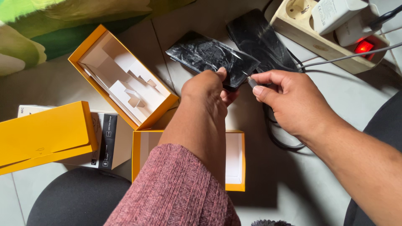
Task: The person unboxes two smartphones from yellow packaging, removes protective plastic films, and connects each device to a charger. The phones are handled one at a time, and the charger is plugged into a power strip.
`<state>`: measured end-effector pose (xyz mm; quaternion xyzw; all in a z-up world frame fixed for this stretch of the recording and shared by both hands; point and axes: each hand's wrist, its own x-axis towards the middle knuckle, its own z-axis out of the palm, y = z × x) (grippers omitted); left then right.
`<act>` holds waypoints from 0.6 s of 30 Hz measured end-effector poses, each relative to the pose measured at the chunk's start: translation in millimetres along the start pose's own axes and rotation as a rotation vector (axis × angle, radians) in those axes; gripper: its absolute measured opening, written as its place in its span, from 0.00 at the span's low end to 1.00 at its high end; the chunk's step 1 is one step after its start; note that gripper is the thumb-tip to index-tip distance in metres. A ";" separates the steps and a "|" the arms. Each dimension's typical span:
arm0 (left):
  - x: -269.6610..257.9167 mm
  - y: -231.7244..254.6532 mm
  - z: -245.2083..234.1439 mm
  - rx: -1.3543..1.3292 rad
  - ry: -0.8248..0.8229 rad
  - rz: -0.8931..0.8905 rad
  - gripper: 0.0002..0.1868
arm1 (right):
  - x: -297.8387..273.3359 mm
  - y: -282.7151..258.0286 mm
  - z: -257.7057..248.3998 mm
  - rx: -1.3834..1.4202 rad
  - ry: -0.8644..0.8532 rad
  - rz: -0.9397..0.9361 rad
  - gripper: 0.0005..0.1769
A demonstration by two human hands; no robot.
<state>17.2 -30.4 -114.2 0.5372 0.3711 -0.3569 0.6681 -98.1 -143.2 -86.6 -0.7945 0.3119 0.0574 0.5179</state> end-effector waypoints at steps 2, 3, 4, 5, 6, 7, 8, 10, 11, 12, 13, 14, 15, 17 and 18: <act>-3.5 0.4 -1.6 0.008 0.005 -0.005 0.07 | -0.5 -2.0 0.3 -0.021 0.000 0.004 0.16; -4.5 0.7 -1.8 0.006 0.010 -0.004 0.08 | -0.9 -2.6 0.6 -0.021 -0.002 -0.002 0.16; -5.3 0.7 -2.0 0.003 0.015 -0.002 0.08 | -1.0 -3.1 1.1 -0.021 -0.003 -0.008 0.16; -5.8 0.9 -1.9 0.001 0.019 -0.001 0.08 | -1.0 -3.6 1.2 -0.021 -0.003 -0.014 0.16; -6.1 1.2 -2.2 0.007 0.018 0.006 0.08 | -0.7 -4.3 0.6 -0.053 -0.008 -0.012 0.16; -6.2 1.4 -3.0 0.013 0.018 0.012 0.08 | -0.4 -4.9 0.3 -0.086 -0.014 -0.009 0.16; -6.3 1.7 -3.9 0.020 0.018 0.018 0.09 | -0.2 -5.6 -0.2 -0.118 -0.021 -0.006 0.16; -6.5 1.2 -6.6 0.029 0.020 0.040 0.08 | -0.6 -6.4 -0.2 -0.162 -0.016 -0.011 0.16; -6.6 1.1 -7.4 0.035 0.021 0.051 0.08 | -1.0 -6.8 0.1 -0.184 -0.012 -0.013 0.16; -6.8 0.7 -7.3 0.050 0.039 0.061 0.08 | -1.3 -7.2 1.5 -0.172 -0.005 -0.004 0.15; -7.1 0.6 -6.9 0.065 0.057 0.073 0.09 | -1.4 -7.7 2.9 -0.160 0.003 0.004 0.15; -7.3 0.7 -6.9 0.080 0.074 0.085 0.09 | -1.2 -8.2 3.5 -0.148 0.012 0.012 0.15; -7.5 0.6 -7.0 0.089 0.073 0.091 0.10 | -0.8 -8.2 4.0 -0.142 0.004 0.011 0.15; -7.4 -0.2 -7.7 0.106 0.071 0.099 0.10 | 0.4 -7.0 3.7 -0.132 -0.015 0.013 0.15; -7.2 -1.1 -8.4 0.118 0.067 0.095 0.10 | 1.3 -5.7 2.9 -0.144 -0.027 0.027 0.15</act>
